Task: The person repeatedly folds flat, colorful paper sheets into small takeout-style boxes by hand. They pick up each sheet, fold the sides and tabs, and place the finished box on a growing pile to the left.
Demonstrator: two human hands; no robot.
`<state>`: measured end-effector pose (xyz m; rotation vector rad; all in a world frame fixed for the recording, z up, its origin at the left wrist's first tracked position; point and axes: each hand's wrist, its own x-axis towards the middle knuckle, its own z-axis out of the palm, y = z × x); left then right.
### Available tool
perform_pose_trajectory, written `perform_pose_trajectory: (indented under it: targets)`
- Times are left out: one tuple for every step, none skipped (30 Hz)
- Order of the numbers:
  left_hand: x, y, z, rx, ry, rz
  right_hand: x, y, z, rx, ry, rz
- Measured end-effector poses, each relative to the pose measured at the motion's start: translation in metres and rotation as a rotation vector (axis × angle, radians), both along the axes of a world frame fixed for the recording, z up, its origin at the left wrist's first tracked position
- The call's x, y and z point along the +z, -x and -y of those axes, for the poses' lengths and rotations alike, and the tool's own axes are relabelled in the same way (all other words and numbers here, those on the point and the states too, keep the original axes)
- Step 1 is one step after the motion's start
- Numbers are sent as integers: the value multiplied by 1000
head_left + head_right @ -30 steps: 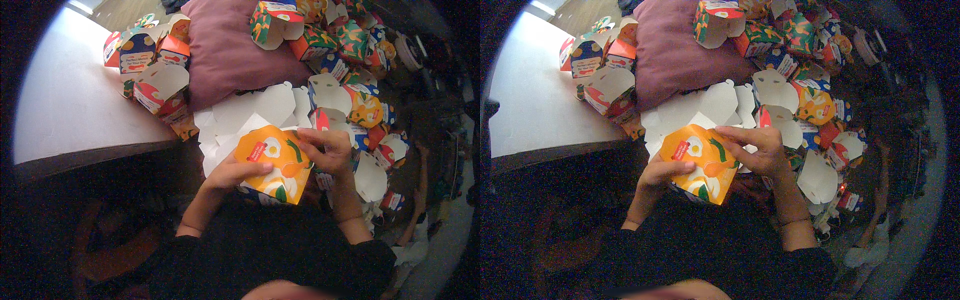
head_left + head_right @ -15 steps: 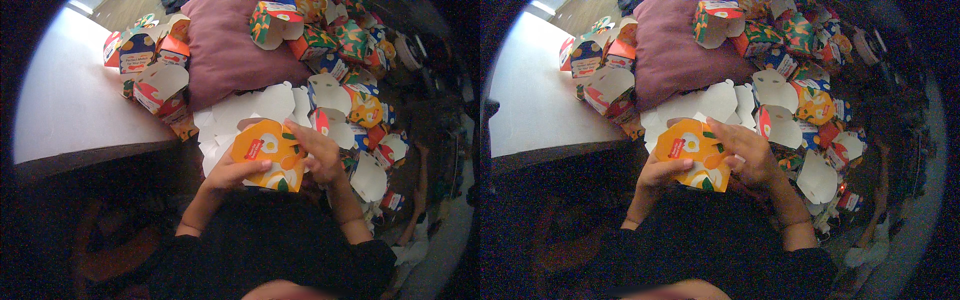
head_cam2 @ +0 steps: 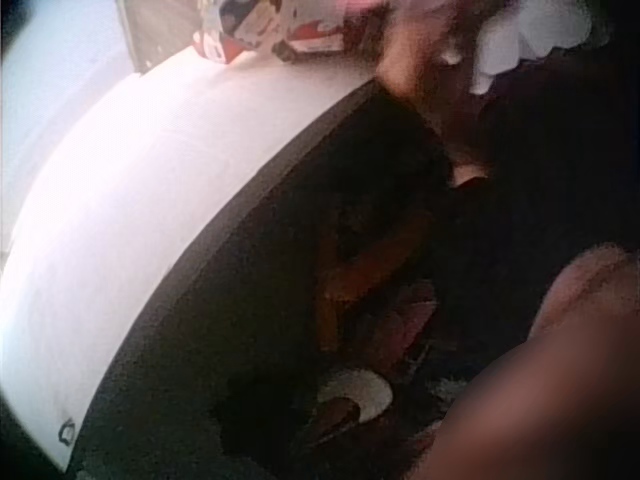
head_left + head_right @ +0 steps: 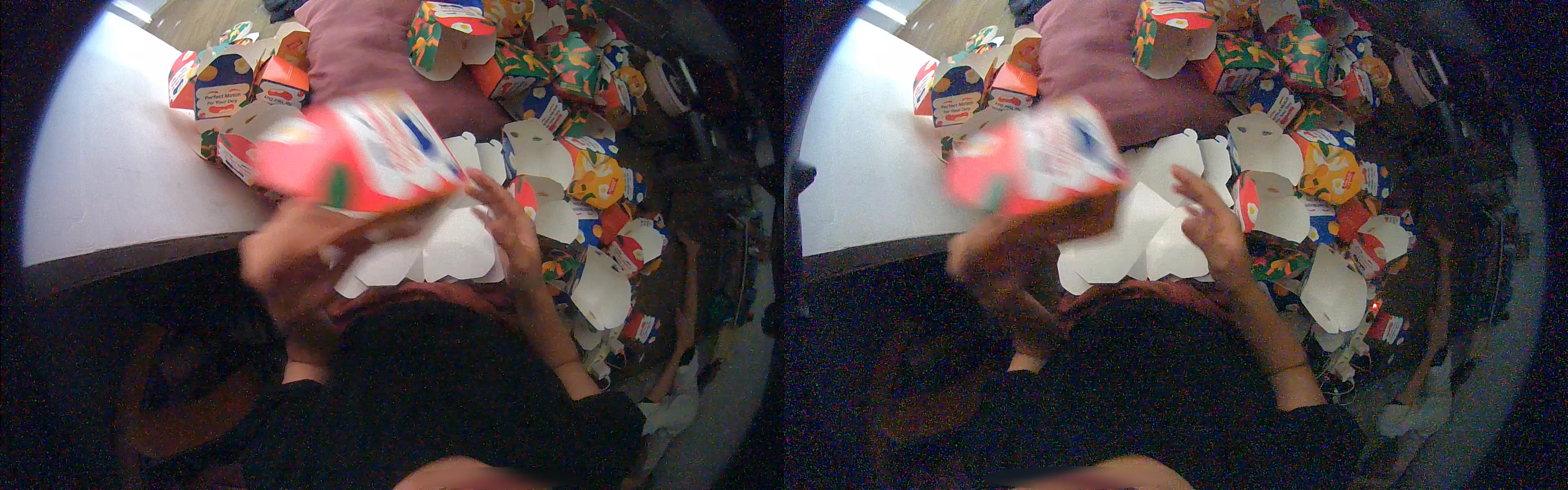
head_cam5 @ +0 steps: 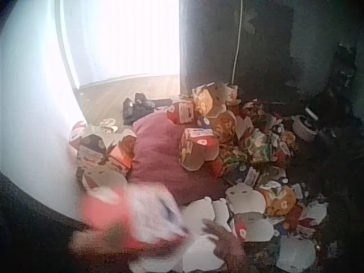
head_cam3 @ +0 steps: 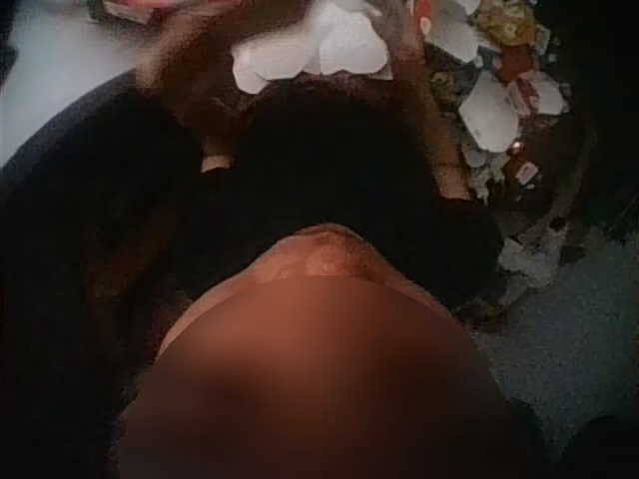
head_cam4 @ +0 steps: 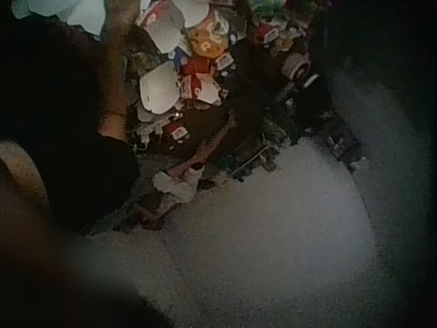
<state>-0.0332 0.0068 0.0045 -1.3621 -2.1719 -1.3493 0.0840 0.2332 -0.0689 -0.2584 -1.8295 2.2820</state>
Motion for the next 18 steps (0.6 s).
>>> perform_pose_trajectory:
  targets:
    - [3,13,6,275,-133,-59,-7,1,-6,-56,-166,97]
    - [7,27,13,550,-266,-119,-16,5,-10,-111,-331,194]
    - [8,35,20,730,-367,-175,-26,6,-13,-168,-499,274]
    - [9,42,27,908,-472,-214,-35,5,-14,-199,-650,420]
    - [5,44,30,986,-548,-248,-45,6,-13,-207,-832,444]
    - [-1,44,31,1062,-625,-282,-54,6,-11,-215,-1013,469]
    - [-12,40,27,778,-753,-190,-61,4,-9,-190,-1176,583]
    - [-24,31,21,682,-569,-188,-67,2,-7,-176,-1201,532]
    - [-38,22,14,575,-393,-189,-72,1,-4,-127,-1208,570]
    - [-55,8,2,625,48,-246,-75,1,-1,-89,-1219,585]
    - [-76,8,-17,381,-66,-34,-77,1,1,-92,-1206,601]
    - [-92,0,-29,243,101,130,-78,1,3,-105,-1196,596]
    - [-107,-3,-39,90,225,171,-78,1,5,-144,-1191,529]
    - [-119,-6,-46,17,331,167,-76,1,6,-124,-1188,563]
    - [-129,-9,-49,-28,469,187,-75,1,6,-132,-1193,539]
    - [-137,-12,-51,-14,588,169,-73,1,6,-128,-1192,539]
    - [-144,-15,-52,-8,765,176,-72,0,5,-156,-1187,486]
    - [-149,-16,-52,-12,727,162,-70,0,4,-173,-1178,451]
